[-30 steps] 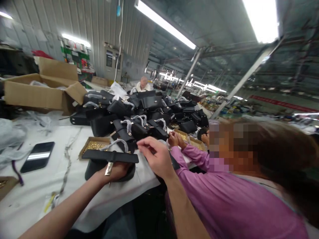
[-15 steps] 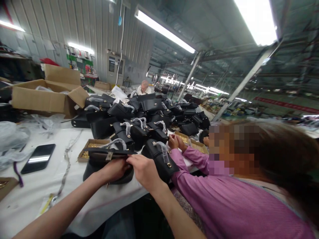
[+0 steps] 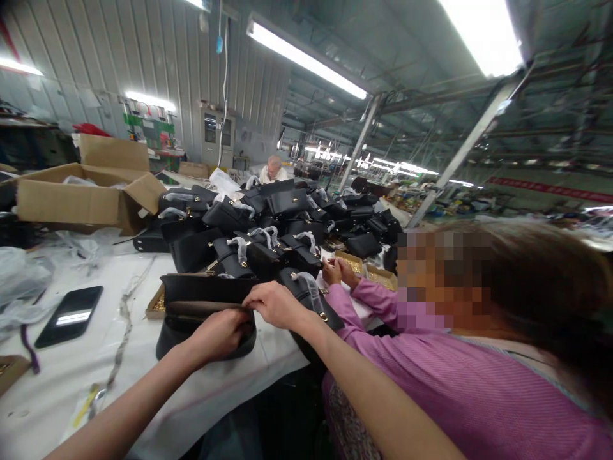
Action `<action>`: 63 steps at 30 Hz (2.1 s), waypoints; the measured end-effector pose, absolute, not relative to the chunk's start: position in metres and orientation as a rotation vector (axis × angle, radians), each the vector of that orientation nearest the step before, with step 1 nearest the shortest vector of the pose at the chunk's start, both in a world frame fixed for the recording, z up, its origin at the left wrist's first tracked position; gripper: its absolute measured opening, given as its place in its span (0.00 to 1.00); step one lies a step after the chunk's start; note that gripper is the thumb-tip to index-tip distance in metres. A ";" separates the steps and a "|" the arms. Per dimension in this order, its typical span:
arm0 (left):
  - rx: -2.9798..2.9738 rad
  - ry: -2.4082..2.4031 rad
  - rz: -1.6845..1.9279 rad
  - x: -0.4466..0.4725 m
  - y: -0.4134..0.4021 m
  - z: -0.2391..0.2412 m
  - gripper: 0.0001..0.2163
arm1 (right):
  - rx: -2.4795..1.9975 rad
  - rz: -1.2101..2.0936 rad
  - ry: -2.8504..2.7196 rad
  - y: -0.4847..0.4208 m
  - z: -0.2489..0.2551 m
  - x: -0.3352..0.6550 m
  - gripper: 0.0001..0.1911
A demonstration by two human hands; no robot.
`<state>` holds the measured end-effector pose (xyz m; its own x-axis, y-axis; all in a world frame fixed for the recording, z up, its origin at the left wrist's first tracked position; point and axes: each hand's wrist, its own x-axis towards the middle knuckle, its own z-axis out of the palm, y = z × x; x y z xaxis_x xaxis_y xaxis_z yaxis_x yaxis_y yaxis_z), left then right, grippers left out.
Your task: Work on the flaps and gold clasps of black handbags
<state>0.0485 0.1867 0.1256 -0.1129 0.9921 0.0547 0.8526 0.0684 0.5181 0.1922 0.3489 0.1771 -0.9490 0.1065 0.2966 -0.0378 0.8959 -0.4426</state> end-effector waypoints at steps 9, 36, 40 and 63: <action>1.859 2.106 0.594 0.057 0.193 0.123 0.13 | -0.408 1.009 -2.396 0.333 0.162 0.211 0.10; 1.729 2.163 0.427 0.070 0.215 0.142 0.13 | -0.678 1.195 -1.724 0.251 0.089 0.262 0.11; 1.854 2.148 0.391 0.065 0.207 0.141 0.13 | -0.567 1.116 -1.847 0.266 0.110 0.261 0.11; 0.996 2.210 0.698 0.049 0.212 0.141 0.13 | -0.595 0.654 -2.003 0.171 0.082 0.225 0.15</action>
